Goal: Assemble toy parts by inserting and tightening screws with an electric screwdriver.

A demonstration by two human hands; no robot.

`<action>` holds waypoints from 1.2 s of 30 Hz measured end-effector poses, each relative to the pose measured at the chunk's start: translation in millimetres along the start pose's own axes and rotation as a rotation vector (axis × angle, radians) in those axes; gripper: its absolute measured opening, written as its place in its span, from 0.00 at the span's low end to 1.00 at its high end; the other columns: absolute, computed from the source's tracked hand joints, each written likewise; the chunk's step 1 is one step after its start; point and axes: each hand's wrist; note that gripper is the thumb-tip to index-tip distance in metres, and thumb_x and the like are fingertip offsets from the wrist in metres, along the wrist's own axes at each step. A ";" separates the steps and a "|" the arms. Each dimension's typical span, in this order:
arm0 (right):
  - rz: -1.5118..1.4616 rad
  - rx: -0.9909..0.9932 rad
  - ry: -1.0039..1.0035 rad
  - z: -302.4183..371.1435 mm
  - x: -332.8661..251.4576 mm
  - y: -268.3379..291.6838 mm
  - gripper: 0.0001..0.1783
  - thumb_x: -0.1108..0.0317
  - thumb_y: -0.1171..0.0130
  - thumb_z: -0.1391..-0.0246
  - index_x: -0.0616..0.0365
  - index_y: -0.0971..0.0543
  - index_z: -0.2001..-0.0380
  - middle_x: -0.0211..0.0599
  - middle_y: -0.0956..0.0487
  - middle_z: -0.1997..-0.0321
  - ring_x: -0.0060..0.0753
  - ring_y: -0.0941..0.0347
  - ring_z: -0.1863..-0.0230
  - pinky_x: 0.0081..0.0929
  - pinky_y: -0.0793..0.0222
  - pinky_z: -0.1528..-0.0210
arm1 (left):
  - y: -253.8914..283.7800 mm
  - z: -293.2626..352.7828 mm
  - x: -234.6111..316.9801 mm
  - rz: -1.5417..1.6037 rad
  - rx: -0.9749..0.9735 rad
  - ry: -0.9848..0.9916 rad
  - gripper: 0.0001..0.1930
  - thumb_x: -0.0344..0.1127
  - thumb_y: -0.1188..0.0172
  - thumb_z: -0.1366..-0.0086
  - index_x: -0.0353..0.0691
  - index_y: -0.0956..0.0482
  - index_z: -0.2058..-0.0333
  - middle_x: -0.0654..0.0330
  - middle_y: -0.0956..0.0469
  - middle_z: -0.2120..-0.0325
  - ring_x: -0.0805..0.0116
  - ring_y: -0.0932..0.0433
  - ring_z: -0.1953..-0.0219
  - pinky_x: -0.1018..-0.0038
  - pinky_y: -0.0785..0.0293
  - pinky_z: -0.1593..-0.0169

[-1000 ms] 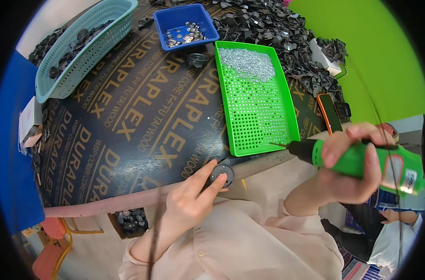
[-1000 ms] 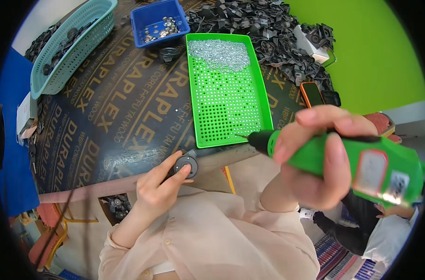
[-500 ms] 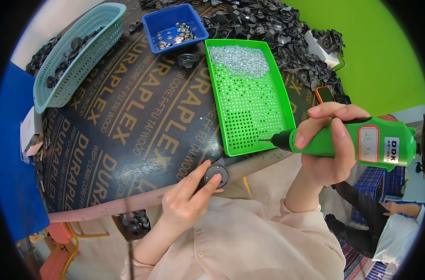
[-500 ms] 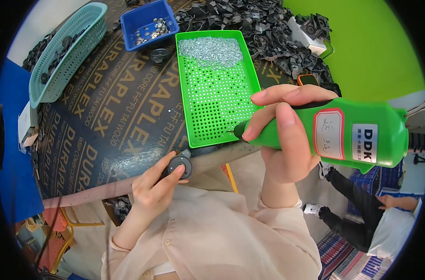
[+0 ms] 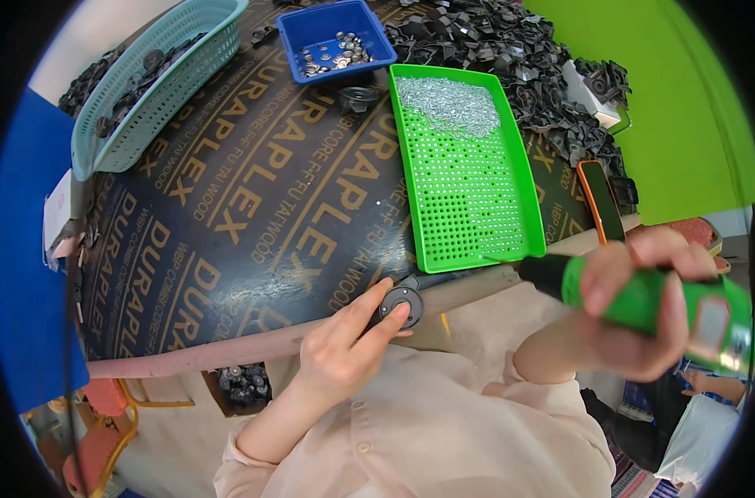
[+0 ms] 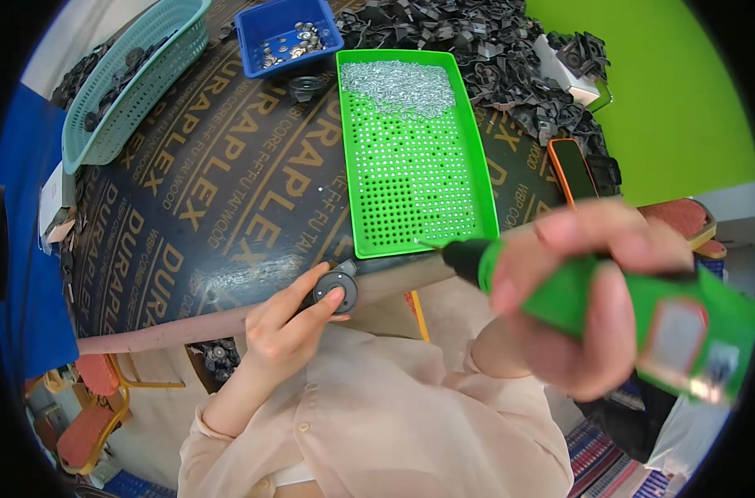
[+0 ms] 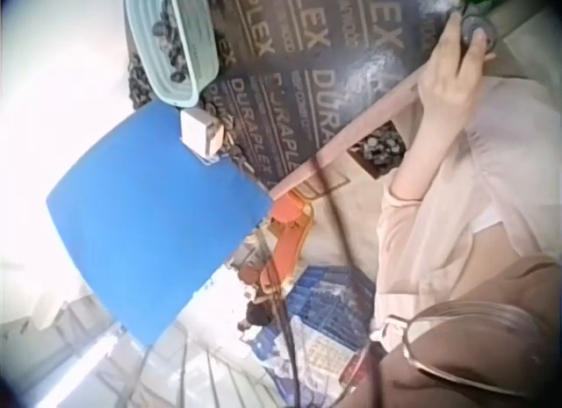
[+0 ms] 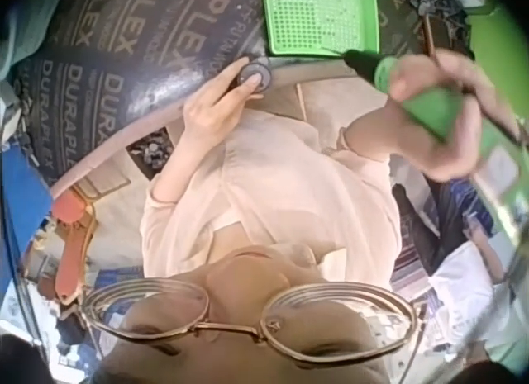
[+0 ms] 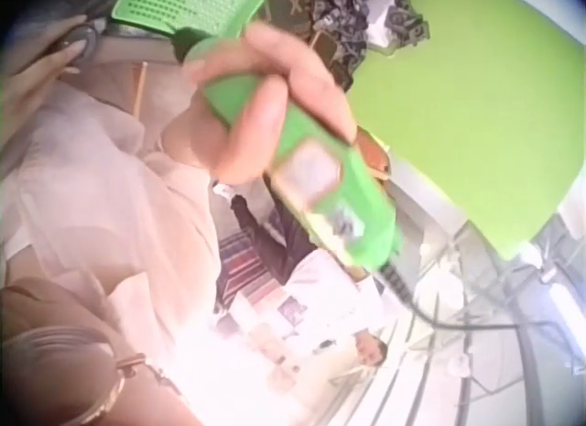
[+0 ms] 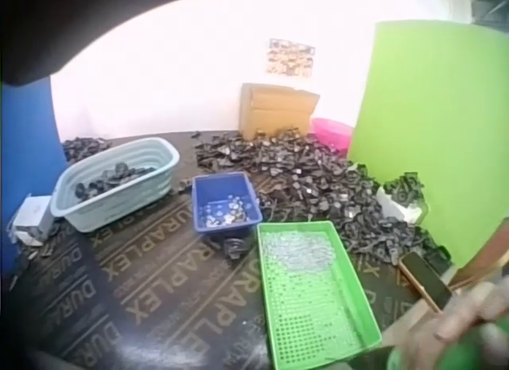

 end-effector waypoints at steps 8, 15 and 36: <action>-0.135 -0.596 -0.310 18.4 -16.2 -7.1 0.12 0.73 0.51 0.45 0.59 0.43 0.63 0.50 0.28 0.63 0.38 0.26 0.84 0.33 0.26 0.83 | -0.4 1.8 0.0 -0.021 0.005 -0.006 0.15 0.27 0.32 0.55 0.37 0.18 0.65 0.48 0.22 0.61 0.63 0.19 0.70 0.76 0.21 0.70; -0.127 -0.717 -0.313 19.3 -9.7 -13.3 0.12 0.74 0.49 0.44 0.59 0.40 0.60 0.53 0.25 0.66 0.39 0.26 0.82 0.36 0.26 0.79 | 0.6 -1.4 0.6 -0.038 -0.015 -0.043 0.15 0.27 0.33 0.54 0.37 0.19 0.64 0.48 0.22 0.60 0.62 0.18 0.68 0.76 0.21 0.70; -0.297 -0.314 -0.141 11.0 -10.7 14.0 0.14 0.71 0.54 0.49 0.65 0.43 0.62 0.49 0.33 0.68 0.31 0.36 0.93 0.23 0.39 0.93 | 219.3 86.2 31.8 -0.222 0.155 0.807 0.32 0.33 0.29 0.55 0.38 0.26 0.47 0.47 0.36 0.40 0.52 0.35 0.39 0.61 0.37 0.39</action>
Point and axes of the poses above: each hand's wrist, its own z-axis away from the middle knuckle, its own y-axis out of the back of the hand, x = y × z
